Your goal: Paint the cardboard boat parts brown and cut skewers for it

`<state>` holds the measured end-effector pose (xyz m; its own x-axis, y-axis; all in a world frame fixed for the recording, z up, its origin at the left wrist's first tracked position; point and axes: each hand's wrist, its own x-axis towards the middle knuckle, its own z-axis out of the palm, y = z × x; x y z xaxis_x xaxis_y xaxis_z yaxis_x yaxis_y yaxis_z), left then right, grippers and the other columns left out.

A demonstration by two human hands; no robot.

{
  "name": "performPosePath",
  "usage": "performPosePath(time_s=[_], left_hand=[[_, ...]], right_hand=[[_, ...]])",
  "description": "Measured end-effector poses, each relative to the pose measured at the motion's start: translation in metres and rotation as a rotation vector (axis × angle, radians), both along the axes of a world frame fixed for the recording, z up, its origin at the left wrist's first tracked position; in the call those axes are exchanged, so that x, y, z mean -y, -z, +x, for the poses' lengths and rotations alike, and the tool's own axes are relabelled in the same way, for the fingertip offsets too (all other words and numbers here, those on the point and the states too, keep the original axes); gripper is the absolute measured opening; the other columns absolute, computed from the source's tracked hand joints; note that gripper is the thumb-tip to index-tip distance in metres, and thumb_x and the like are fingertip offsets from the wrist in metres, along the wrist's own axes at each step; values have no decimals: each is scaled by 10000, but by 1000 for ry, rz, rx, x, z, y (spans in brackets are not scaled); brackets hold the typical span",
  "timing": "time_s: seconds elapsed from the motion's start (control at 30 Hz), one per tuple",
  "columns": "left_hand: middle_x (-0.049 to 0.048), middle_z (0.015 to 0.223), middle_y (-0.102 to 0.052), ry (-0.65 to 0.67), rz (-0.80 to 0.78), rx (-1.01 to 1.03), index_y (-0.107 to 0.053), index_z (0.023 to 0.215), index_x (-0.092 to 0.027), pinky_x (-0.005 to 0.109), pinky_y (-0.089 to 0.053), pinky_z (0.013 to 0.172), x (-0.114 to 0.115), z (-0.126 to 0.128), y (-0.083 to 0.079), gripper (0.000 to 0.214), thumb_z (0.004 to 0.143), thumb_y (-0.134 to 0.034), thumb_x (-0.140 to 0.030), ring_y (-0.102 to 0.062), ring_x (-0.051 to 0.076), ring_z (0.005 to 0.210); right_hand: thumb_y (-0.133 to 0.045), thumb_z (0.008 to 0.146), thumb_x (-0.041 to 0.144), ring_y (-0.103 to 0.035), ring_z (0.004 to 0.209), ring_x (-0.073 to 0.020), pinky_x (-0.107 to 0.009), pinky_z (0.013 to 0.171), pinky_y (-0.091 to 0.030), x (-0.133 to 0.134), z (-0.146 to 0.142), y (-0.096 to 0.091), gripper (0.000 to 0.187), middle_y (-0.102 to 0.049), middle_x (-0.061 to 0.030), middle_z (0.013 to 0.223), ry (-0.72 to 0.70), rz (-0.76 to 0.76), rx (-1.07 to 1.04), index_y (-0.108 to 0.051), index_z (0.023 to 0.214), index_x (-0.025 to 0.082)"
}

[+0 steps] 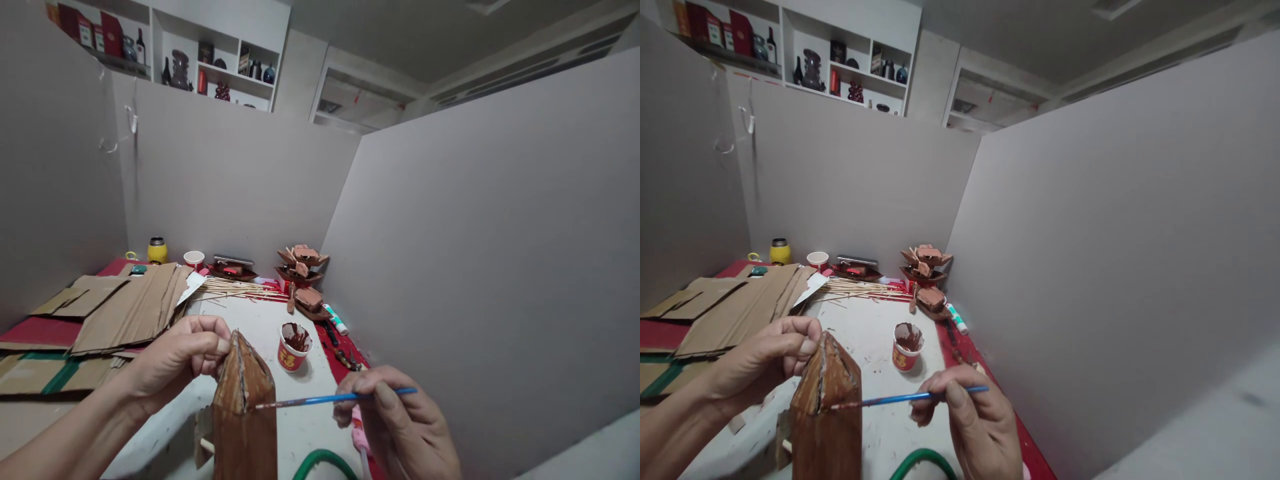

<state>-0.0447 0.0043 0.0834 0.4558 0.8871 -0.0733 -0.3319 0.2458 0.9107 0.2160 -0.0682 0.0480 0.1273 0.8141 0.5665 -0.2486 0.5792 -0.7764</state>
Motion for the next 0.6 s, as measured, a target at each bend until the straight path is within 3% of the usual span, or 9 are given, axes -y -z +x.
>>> performPosePath(time_s=[0.33,0.5,0.6], left_hand=[[-25,564,-529,-13,-17,20,-690,644,-145,168,-362,508,-2,-2,2,161,608,-835,-204,-387,59,514],[-21,576,-531,-39,-14,16,-693,657,-148,168,-355,506,-2,-1,2,174,603,-842,-221,-402,65,525],[-24,570,-526,-30,-10,25,-698,659,-150,165,-358,505,-2,-1,2,167,605,-842,-214,-399,62,519]], right_hand=[[-696,942,348,-740,572,-169,-234,505,-601,-6,1,2,157,-790,-48,722,17,5,-26,-794,876,244],[-644,979,350,-747,632,-176,-255,550,-606,-3,-4,6,184,-788,-58,745,-128,-7,6,-785,929,244],[-646,979,336,-745,638,-170,-249,554,-605,-3,-3,8,179,-783,-55,749,-140,-11,-11,-784,926,235]])
